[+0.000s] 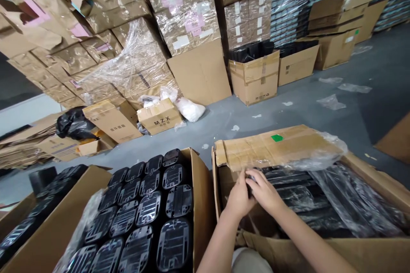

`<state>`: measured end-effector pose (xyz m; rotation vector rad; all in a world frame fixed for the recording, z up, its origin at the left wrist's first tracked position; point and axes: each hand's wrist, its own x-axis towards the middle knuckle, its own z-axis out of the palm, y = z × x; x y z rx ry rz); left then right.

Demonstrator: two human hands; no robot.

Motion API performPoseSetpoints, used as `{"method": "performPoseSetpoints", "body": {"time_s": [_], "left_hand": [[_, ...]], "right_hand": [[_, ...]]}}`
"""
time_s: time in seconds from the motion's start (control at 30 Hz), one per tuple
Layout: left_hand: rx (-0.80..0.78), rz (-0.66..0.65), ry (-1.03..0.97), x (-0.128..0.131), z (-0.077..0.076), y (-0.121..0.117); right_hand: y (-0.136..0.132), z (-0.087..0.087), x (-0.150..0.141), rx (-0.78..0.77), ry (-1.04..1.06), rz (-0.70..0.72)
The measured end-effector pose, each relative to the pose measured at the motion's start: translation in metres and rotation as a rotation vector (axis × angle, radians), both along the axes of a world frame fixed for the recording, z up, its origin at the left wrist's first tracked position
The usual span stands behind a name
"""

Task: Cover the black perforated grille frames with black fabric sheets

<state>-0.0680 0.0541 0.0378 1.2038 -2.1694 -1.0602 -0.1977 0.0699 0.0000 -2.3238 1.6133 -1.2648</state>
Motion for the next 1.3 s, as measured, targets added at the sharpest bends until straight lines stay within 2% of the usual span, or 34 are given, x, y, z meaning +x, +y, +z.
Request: {"method": "performPoseSetpoints", "body": {"time_s": [0.07,0.23,0.37,0.43,0.53,0.6,0.7,0.9,1.0,1.07,1.13,1.23,1.3], "left_hand": [[-0.061,0.083,0.01,-0.002,-0.009,-0.002],[-0.109,0.269,0.057,0.005,-0.031,-0.002],[-0.101,0.392,0.05,0.01,-0.032,0.004],[-0.087,0.381,-0.109,0.012,-0.027,0.005],[-0.09,0.257,-0.487,0.015,-0.019,0.001],[-0.094,0.187,-0.654,0.015,-0.015,-0.003],[-0.064,0.115,-0.693,0.016,-0.014,-0.006],[-0.043,0.023,-0.454,0.021,-0.022,-0.008],[-0.047,0.042,-0.399,0.025,-0.025,-0.01],[-0.058,0.126,-0.333,0.026,-0.027,-0.011],[-0.07,0.28,-0.172,0.026,-0.03,-0.012],[-0.053,0.504,0.228,0.023,-0.026,-0.017],[-0.022,0.628,0.488,0.023,-0.013,-0.022]], "right_hand": [[0.005,-0.005,0.005,-0.026,-0.033,0.023],[0.012,-0.023,-0.001,0.0,-0.214,-0.118],[0.008,-0.034,-0.006,0.149,-0.319,-0.216],[0.006,-0.042,-0.004,0.317,-0.387,-0.127],[0.007,-0.05,0.002,0.569,-0.375,0.116],[0.009,-0.052,0.008,0.638,-0.347,0.194],[0.009,-0.05,0.012,0.649,-0.343,0.215],[0.004,-0.054,0.006,0.656,-0.376,0.168],[0.003,-0.056,0.002,0.65,-0.386,0.149],[0.005,-0.056,0.001,0.645,-0.378,0.14],[0.008,-0.055,0.003,0.644,-0.352,0.126],[0.013,-0.053,0.006,0.65,-0.277,0.087],[0.015,-0.05,0.005,0.644,-0.209,0.046]]}}
